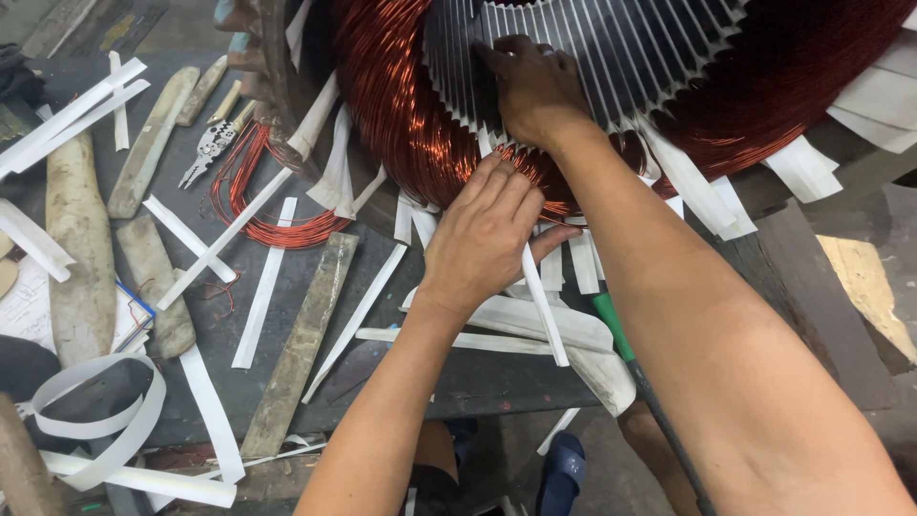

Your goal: Repairing an electric motor stator by inserting insulation strips and tapping windings with a mallet

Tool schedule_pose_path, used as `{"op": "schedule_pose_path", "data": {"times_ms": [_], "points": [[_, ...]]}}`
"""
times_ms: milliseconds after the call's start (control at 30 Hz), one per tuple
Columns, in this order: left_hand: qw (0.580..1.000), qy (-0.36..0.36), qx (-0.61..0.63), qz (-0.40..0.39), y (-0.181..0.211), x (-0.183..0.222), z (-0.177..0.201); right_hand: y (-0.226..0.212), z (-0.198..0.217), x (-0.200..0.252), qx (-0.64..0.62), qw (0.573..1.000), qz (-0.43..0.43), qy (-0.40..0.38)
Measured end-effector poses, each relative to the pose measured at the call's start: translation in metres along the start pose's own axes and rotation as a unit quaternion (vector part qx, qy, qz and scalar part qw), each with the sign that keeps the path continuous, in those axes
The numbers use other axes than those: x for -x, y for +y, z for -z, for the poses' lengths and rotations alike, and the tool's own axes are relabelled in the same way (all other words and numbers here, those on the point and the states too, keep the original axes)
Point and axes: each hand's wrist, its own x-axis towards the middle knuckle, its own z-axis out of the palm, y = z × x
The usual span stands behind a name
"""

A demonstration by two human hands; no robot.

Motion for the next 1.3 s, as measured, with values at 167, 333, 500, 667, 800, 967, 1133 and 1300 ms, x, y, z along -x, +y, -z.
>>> {"op": "schedule_pose_path", "data": {"times_ms": [167,333,500,667,800,967,1133,1300], "points": [[1.0,-0.006,0.002,0.0,0.001,-0.002,0.0,0.022,-0.015,-0.02,0.039,0.994,0.091,0.039],[1.0,-0.014,0.015,0.0,0.002,-0.005,0.001,0.018,-0.008,-0.013,0.025,0.998,0.056,0.02],[1.0,-0.02,0.001,-0.002,0.002,-0.004,-0.002,0.028,-0.017,-0.026,0.043,0.994,0.089,0.045],[1.0,-0.02,-0.002,-0.007,0.003,-0.004,-0.002,0.011,-0.001,-0.006,0.01,1.0,0.014,-0.011],[1.0,-0.019,-0.001,-0.006,0.003,-0.005,-0.002,0.024,-0.011,-0.017,0.02,0.997,0.072,0.025],[1.0,-0.014,0.0,-0.008,0.004,-0.006,-0.001,0.022,-0.007,-0.012,0.0,0.999,0.05,0.012],[1.0,-0.019,0.003,-0.004,0.004,-0.006,-0.001,0.031,-0.017,-0.025,0.035,0.994,0.091,0.042],[1.0,-0.023,-0.004,-0.007,0.004,-0.005,0.0,0.039,-0.026,-0.036,0.053,0.988,0.123,0.074]]}}
